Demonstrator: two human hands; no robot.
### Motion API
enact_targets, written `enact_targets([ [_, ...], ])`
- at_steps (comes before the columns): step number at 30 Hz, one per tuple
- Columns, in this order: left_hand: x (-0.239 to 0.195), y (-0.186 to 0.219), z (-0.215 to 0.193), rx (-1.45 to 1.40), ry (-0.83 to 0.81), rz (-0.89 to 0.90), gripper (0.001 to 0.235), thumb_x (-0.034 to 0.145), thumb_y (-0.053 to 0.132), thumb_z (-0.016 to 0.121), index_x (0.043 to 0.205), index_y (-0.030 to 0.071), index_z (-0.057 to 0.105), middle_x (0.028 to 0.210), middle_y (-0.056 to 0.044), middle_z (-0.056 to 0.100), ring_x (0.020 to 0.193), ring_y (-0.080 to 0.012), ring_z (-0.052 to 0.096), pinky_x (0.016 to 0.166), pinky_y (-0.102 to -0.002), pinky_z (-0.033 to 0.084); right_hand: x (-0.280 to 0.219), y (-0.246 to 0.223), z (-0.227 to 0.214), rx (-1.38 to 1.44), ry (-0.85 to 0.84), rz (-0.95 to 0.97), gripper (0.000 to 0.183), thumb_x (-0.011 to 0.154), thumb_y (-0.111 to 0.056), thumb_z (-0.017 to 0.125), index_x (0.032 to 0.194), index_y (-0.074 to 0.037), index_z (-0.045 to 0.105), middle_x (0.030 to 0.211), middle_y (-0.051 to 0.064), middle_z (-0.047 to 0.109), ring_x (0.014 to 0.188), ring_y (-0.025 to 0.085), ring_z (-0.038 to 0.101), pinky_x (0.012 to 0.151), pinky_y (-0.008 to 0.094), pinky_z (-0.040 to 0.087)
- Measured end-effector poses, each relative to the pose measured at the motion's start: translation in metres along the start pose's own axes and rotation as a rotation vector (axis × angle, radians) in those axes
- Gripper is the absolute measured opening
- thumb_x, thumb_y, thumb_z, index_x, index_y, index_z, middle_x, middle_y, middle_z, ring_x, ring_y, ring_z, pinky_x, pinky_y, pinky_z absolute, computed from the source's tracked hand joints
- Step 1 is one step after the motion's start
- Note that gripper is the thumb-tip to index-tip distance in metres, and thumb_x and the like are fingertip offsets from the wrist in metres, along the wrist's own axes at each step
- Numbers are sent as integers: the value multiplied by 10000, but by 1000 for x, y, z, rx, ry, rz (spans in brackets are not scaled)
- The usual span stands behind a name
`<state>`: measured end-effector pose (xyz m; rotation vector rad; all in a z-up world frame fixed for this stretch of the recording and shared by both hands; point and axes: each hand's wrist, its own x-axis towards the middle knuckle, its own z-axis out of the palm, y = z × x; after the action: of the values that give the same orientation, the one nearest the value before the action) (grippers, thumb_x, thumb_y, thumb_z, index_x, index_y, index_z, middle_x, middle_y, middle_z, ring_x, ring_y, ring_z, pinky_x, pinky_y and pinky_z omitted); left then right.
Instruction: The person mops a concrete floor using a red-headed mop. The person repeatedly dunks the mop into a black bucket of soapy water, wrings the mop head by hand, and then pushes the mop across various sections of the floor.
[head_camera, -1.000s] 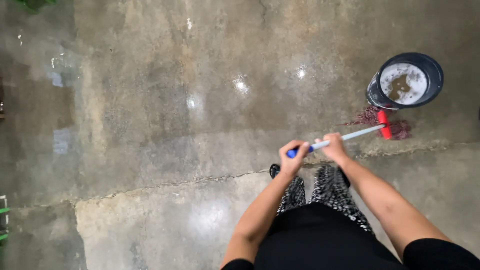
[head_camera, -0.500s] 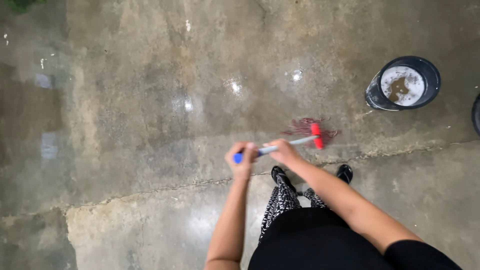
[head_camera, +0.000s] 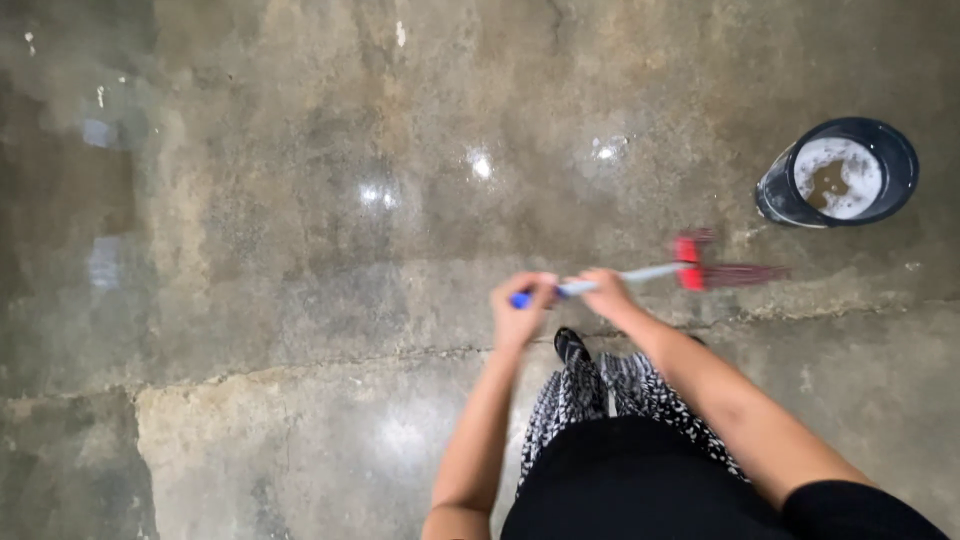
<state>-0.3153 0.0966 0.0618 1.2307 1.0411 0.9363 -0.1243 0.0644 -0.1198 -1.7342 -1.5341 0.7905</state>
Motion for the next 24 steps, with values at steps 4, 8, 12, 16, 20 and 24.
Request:
enact_targets([
  [4,-12,56,-74,15,183,10,172,963,149,715,892,-7,724,732,-40,688,633,-95,607,582,-254,488,34,-69,69,57,-218,4,392,959,-372,702,741,-46,701,746,197,683,695,372,665,672,474,502],
  [8,-11,29,-75,-249,234,78,148,968,118,706,889,-7,694,713,-44,663,604,-106,573,552,-259,449,24,-71,65,-67,-233,-19,207,897,-317,685,914,-139,789,850,170,729,832,380,693,730,471,528],
  [12,-1,-49,-1,-32,113,-51,176,947,153,753,868,-3,738,747,-39,696,652,-111,628,608,-269,513,-9,2,-9,95,-53,50,243,841,-240,655,1010,-188,822,904,130,763,842,315,728,754,423,544],
  [16,-20,-96,100,-95,-102,-114,180,975,186,744,923,15,733,779,-10,682,693,-81,610,628,-247,495,-37,62,-100,-300,-195,323,428,907,-463,725,757,-62,751,771,164,675,722,318,644,663,459,491],
  [20,-20,-72,101,-81,-67,-101,194,970,217,737,925,27,736,776,9,688,703,-64,606,639,-230,493,-29,63,-95,-103,-293,358,421,907,-441,690,747,-53,723,714,146,680,672,294,661,627,453,490],
  [24,-20,9,15,125,80,-77,201,951,178,760,855,4,735,710,-5,654,647,-76,580,584,-238,466,-5,7,-14,49,-206,202,350,888,-395,709,749,-76,745,729,149,696,661,283,672,614,431,502],
])
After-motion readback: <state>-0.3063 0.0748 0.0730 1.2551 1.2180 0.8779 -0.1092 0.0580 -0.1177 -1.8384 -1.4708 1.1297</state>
